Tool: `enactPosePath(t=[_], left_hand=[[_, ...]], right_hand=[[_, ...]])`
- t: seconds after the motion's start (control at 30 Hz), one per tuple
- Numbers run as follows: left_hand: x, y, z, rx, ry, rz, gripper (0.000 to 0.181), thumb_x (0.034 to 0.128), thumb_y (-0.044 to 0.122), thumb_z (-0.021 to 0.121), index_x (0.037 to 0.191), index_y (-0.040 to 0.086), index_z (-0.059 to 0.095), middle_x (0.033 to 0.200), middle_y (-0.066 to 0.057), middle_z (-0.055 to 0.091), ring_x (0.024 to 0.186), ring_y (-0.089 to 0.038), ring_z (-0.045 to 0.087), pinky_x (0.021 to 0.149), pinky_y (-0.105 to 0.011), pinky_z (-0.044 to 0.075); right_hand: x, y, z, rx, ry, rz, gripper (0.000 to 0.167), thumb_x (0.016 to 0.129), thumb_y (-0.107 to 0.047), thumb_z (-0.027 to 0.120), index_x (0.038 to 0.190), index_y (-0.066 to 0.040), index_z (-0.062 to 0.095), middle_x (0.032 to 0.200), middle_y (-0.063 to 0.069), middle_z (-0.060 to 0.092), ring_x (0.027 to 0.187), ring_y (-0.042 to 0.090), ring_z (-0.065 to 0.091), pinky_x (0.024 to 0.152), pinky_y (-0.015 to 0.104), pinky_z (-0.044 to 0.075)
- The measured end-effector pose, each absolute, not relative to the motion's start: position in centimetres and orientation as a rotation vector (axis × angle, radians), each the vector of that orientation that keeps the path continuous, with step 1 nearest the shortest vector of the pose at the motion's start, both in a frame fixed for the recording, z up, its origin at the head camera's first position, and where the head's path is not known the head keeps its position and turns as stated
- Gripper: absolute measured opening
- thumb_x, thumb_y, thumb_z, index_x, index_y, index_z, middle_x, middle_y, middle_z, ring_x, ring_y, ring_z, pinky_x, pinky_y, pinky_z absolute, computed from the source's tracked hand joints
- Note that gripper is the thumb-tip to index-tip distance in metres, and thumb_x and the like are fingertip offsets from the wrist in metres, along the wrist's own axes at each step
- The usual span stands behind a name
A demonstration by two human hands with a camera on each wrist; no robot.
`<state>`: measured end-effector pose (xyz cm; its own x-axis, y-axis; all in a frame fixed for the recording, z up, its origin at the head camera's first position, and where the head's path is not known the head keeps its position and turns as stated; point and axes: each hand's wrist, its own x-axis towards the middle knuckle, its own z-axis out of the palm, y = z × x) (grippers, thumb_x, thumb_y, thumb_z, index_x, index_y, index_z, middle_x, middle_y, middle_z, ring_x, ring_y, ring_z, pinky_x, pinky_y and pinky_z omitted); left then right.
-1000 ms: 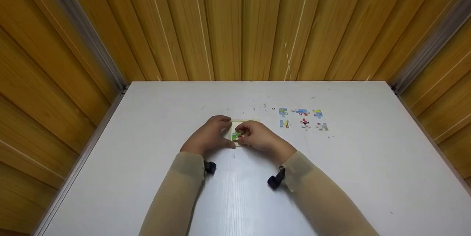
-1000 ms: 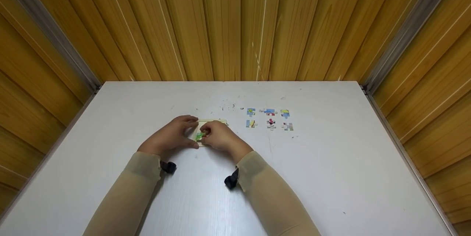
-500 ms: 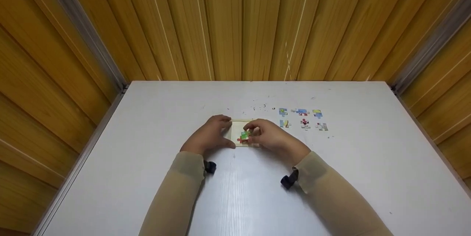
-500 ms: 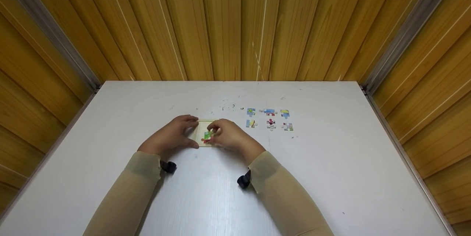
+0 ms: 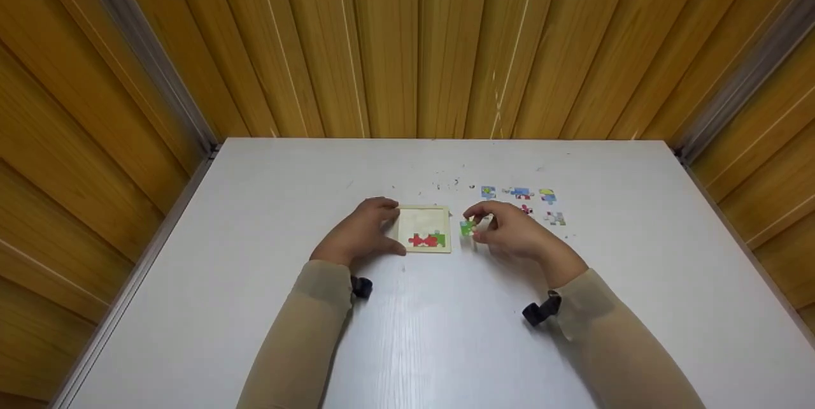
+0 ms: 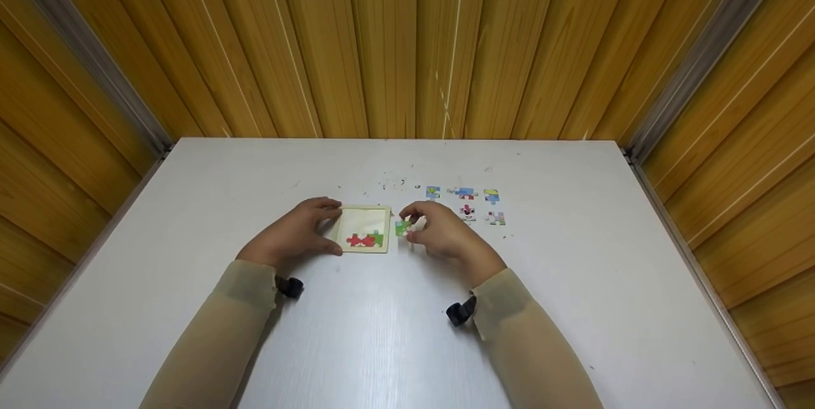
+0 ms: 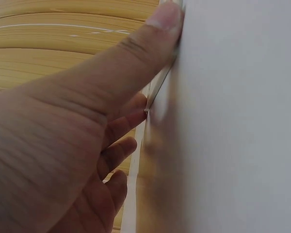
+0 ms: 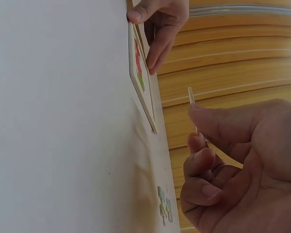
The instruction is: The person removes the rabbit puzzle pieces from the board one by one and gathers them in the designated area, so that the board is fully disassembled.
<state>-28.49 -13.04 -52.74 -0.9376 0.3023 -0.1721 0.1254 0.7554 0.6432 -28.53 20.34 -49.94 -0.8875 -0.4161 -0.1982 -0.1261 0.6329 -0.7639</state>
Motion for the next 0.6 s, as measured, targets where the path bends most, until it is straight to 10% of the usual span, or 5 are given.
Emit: enactPosePath(t=[0.6], left_hand=[[-28.5,-12.9,-52.5,0.298,2.68,0.956,0.092,0.0834,0.025,0.104,0.164,0.013,0.061,0.178,-0.003,0.047,0.174,-0.03,0.032,0.144,-0.049,0.03]], right_hand=[[-30.0,24.3,-50.4,-0.388,2.542,-0.943,0.039,0.095,-0.009,0.088,0.133,-0.011,0.077,0.131,0.014,0.071,0.108,0.027,0.06,0.085,0.033,0.05]])
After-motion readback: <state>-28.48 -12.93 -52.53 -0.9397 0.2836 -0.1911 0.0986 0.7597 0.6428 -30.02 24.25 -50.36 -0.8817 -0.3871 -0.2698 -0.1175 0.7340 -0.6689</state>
